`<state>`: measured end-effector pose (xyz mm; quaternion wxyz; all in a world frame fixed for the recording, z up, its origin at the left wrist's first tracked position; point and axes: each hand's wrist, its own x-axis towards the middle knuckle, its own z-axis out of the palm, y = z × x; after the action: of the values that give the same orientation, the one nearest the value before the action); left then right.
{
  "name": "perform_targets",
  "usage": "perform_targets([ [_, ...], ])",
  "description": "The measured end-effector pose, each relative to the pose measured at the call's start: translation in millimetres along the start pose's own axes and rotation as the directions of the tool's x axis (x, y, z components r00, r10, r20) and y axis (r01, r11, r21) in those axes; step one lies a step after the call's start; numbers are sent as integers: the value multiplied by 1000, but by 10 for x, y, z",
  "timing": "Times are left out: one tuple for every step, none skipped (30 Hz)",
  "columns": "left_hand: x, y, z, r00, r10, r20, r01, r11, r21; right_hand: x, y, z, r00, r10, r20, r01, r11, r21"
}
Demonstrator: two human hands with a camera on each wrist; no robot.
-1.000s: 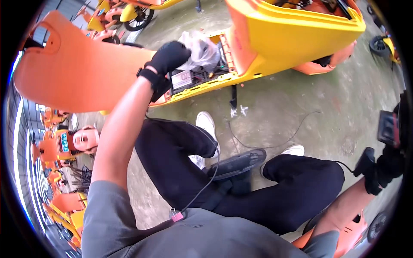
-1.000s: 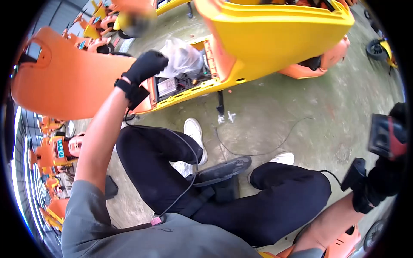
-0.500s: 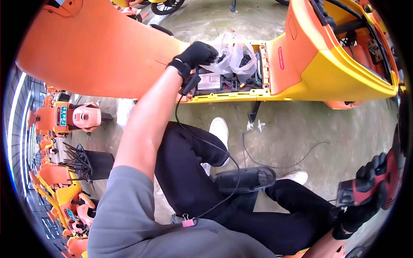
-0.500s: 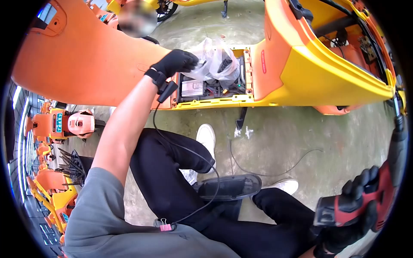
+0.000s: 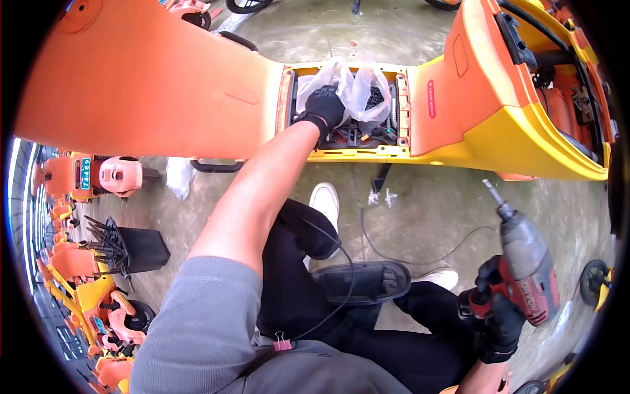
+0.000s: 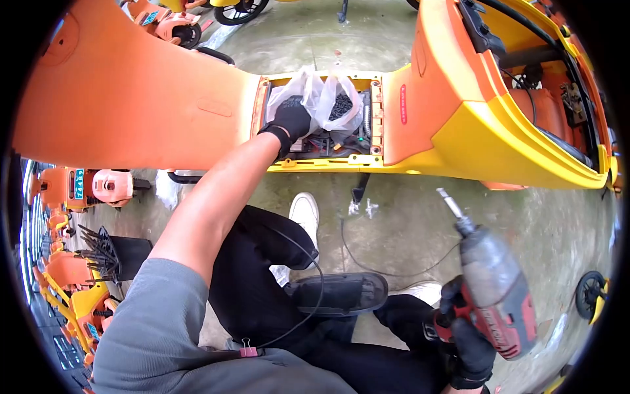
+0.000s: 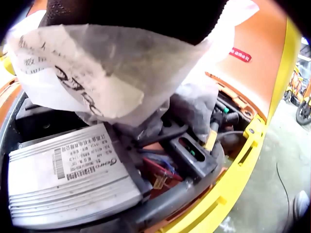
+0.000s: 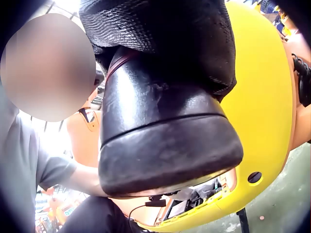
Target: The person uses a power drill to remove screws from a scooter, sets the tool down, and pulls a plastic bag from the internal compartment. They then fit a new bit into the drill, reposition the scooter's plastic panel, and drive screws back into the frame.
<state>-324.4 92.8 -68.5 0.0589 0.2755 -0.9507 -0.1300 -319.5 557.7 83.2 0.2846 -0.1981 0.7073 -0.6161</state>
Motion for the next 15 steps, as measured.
perform_targets([
  [31, -12, 2, 1000, 22, -3, -22, 1000, 18, -19, 3, 52, 999, 46, -21, -44, 996, 72],
  [48, 1, -36, 999, 47, -7, -46, 998, 38, -40, 8, 106, 995, 92, -40, -85, 986, 145],
  [18, 15, -55, 999, 37, 4, -37, 999, 23, -51, 41, 78, 990, 144, -9, -143, 988, 60],
  [-20, 28, -73, 1000, 27, 16, -27, 1000, 7, -63, 88, 29, 980, 200, 18, -199, 980, -27],
  [-30, 31, -54, 1000, -9, 2, 9, 999, 34, -79, 170, -44, 976, 177, 128, -162, 979, -121],
  [-33, 43, -38, 1000, -2, 7, 2, 1000, 31, -107, 229, -79, 976, 180, 120, -166, 979, -121],
  [-28, 60, -24, 999, -37, 30, 37, 999, 27, -141, 279, -103, 977, 165, 133, -117, 942, -315],
  [-52, 135, -95, 996, -72, 53, 71, 997, 24, -176, 297, -119, 977, 154, 148, -62, 866, -496],
  [-96, 272, -298, 959, -127, 254, 92, 985, 145, -158, 227, -66, 985, 86, 149, 15, 819, -573],
  [-76, 247, -235, 958, -158, 239, 120, 979, 165, -142, 216, -49, 987, 88, 136, 6, 820, -573],
  [-50, 195, -191, 956, -147, 252, 102, 978, 183, -140, 222, -41, 982, 87, 169, 21, 832, -554],
  [-30, 144, -137, 954, -128, 273, 75, 978, 196, -151, 222, -34, 977, 93, 192, 25, 843, -537],
  [-24, 86, -75, 951, -99, 292, 45, 982, 185, -97, 203, -19, 961, -27, 274, 189, 791, -581],
  [-9, -4, -15, 965, -55, 256, 17, 989, 149, -67, 157, 2, 970, -11, 241, 157, 791, -592],
  [-5, -99, 57, 974, -11, 224, -14, 994, 110, -62, 112, 32, 966, -68, 248, 205, 789, -580],
])
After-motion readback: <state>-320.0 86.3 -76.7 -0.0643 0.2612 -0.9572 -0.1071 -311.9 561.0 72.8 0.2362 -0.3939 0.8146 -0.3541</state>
